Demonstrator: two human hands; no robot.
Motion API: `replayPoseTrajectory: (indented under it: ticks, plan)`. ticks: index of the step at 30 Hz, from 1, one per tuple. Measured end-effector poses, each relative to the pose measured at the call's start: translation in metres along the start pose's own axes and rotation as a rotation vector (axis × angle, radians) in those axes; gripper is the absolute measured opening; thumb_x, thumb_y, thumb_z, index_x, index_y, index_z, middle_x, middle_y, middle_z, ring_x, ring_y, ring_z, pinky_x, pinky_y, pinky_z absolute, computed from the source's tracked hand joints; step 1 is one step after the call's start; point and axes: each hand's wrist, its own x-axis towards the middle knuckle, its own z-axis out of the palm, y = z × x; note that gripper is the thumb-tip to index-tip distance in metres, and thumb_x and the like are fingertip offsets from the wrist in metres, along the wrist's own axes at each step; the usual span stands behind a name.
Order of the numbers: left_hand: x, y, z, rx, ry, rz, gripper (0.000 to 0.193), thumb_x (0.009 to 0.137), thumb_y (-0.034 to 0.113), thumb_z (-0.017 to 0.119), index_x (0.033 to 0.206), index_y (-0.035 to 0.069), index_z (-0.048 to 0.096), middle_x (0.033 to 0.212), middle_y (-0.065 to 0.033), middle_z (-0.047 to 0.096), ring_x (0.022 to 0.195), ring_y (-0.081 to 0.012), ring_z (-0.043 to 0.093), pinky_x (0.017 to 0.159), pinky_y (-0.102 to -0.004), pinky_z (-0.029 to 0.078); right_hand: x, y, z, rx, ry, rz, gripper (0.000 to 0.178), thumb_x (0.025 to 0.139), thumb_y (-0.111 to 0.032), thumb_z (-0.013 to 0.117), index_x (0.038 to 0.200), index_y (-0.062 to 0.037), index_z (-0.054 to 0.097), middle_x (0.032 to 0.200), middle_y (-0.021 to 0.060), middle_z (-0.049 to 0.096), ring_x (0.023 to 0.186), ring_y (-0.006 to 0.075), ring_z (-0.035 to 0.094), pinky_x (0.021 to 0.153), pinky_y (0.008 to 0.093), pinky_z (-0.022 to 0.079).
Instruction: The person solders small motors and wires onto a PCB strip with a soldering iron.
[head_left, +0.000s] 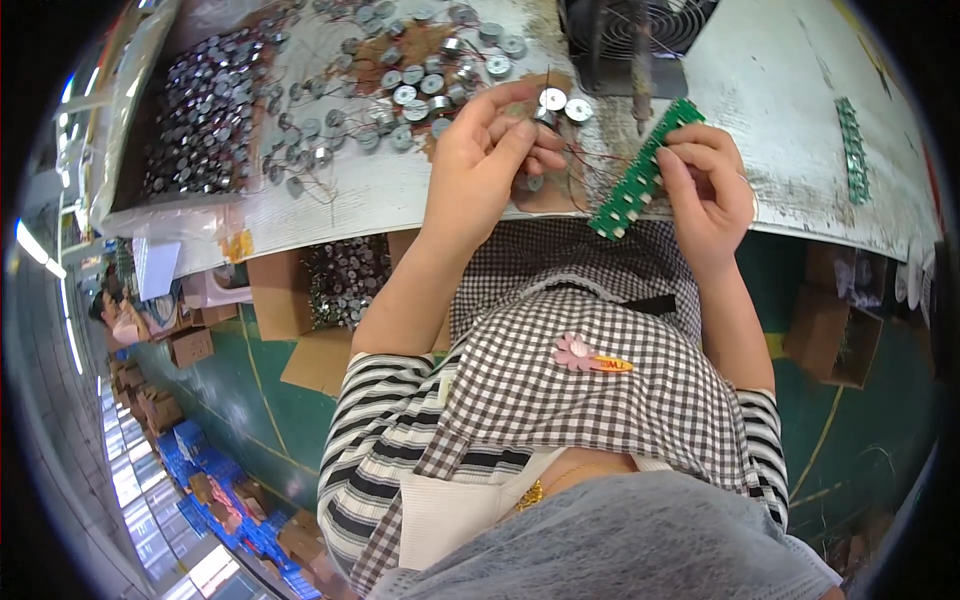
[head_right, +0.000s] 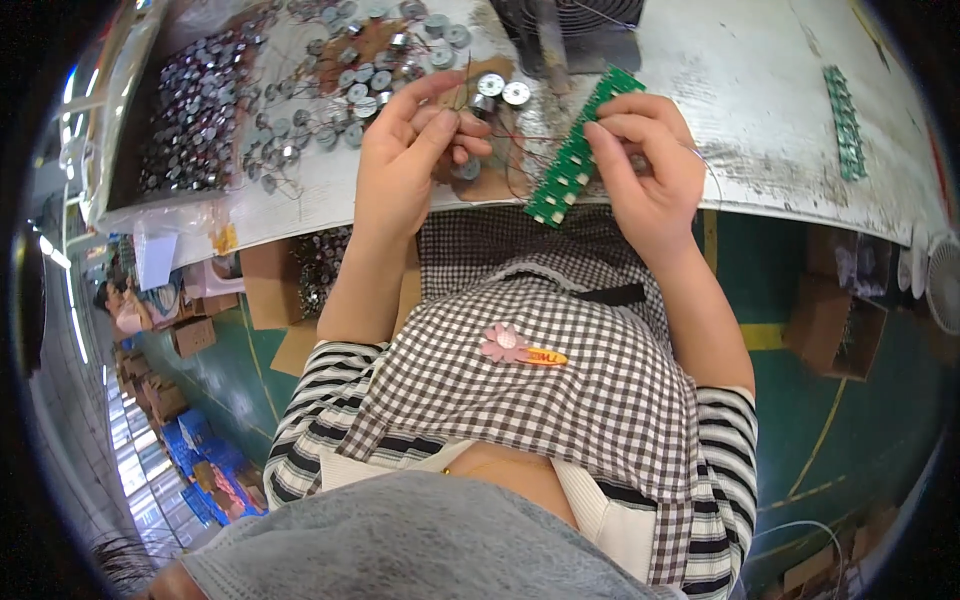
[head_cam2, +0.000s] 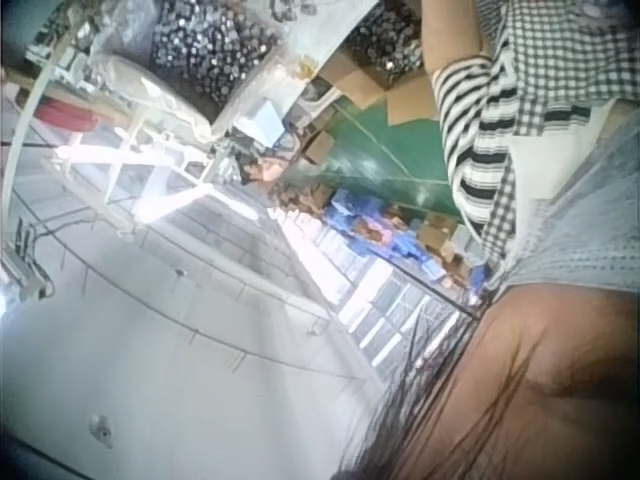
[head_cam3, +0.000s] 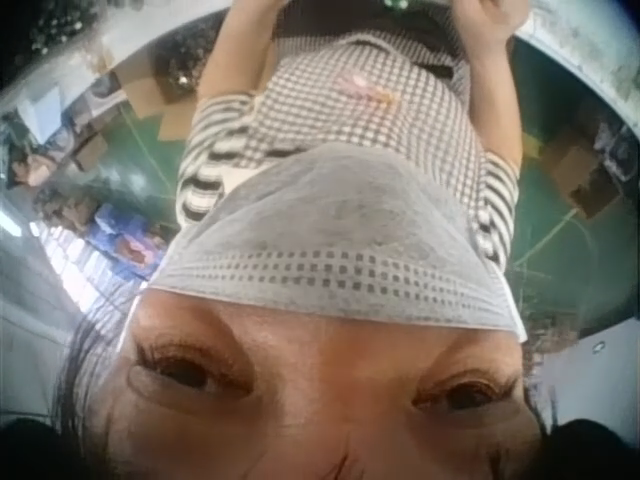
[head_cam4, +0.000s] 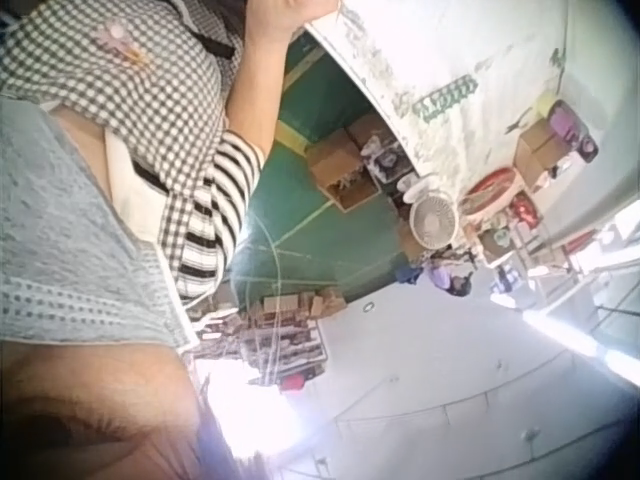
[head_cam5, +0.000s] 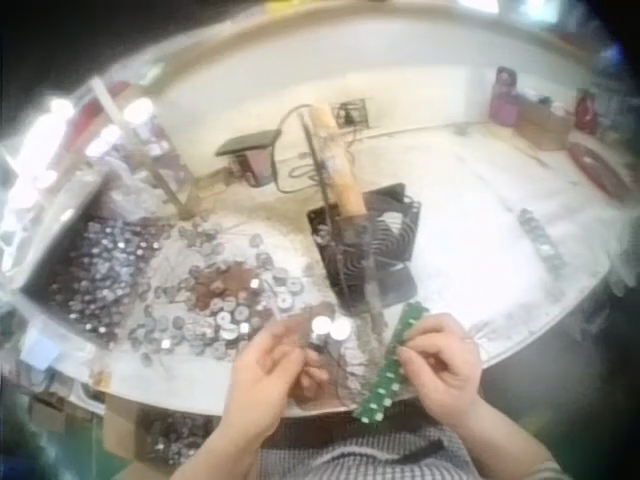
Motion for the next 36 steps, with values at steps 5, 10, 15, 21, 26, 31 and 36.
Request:
replayPoseTrajectory:
  ticks: [5,10,15,21,26,31,36]
  plan:
    - [-0.001,-0.001,0.01,-0.043,-0.155,-0.18,0.018,0.092,0.009,0.056,0.102,-0.005,0.059,0.08,-0.0051,0.063,0.066,-0.0072,0.057,0.057,-0.0191,0.045,-0.004,0.002,-0.003,0.172,-0.038,0.066,0.011,0.083,0.003,0.063,0.086,0.0041,0.053,0.102,0.0148,0.059,0.074,0.0088,0.056,0.062,0.0198,0.048]
    - [0.001,-0.007,0.025,-0.042,-0.119,-0.214,0.015,0.088,0.011,0.064,0.091,-0.004,0.063,0.07,0.0033,0.058,0.06,-0.0021,0.049,0.055,-0.0171,0.041,-0.006,-0.001,-0.005,0.275,-0.03,0.081,0.008,0.082,0.005,0.061,0.085,0.0037,0.054,0.102,0.0146,0.059,0.072,0.0092,0.057,0.061,0.0204,0.049]
    - [0.0,-0.008,0.037,0.217,-0.091,-0.023,0.014,0.085,0.011,0.066,0.083,-0.002,0.064,0.067,0.0042,0.057,0.057,-0.0018,0.047,0.053,-0.0175,0.039,-0.003,-0.005,-0.006,0.026,-0.112,-0.055,0.007,0.081,0.005,0.063,0.084,0.0037,0.057,0.1,0.0137,0.059,0.069,0.0108,0.06,0.057,0.0212,0.051]
    - [0.008,-0.019,0.045,0.315,-0.053,0.247,0.012,0.08,0.009,0.067,0.08,-0.002,0.064,0.064,0.0013,0.059,0.055,-0.0023,0.047,0.05,-0.0191,0.038,-0.001,-0.004,-0.003,0.056,-0.067,-0.069,0.008,0.08,0.005,0.064,0.085,0.0036,0.058,0.1,0.0138,0.06,0.067,0.0107,0.06,0.056,0.0208,0.051]
    - [0.01,-0.013,0.05,0.26,-0.03,0.113,0.01,0.078,0.007,0.064,0.077,-0.003,0.062,0.064,-0.0005,0.059,0.056,-0.0025,0.048,0.05,-0.02,0.039,0.004,-0.007,-0.003,0.004,-0.066,-0.108,0.008,0.079,0.005,0.065,0.083,0.0034,0.058,0.099,0.0144,0.061,0.063,0.0106,0.06,0.054,0.0203,0.05]
    - [0.012,-0.012,0.053,0.236,0.011,0.107,0.011,0.078,0.007,0.064,0.075,-0.003,0.061,0.063,-0.0004,0.058,0.058,-0.0019,0.049,0.051,-0.0193,0.039,0.007,-0.006,-0.001,-0.04,-0.048,-0.094,0.008,0.078,0.006,0.066,0.082,0.0027,0.059,0.097,0.0144,0.061,0.06,0.01,0.059,0.051,0.02,0.048]
    - [0.01,-0.009,0.057,0.159,0.033,0.138,0.01,0.077,0.006,0.065,0.073,-0.003,0.06,0.064,-0.0001,0.058,0.058,-0.002,0.048,0.051,-0.0194,0.039,0.012,-0.007,-0.002,-0.081,-0.073,-0.162,0.008,0.078,0.005,0.066,0.082,0.0026,0.06,0.098,0.0141,0.061,0.059,0.0099,0.059,0.051,0.02,0.047]
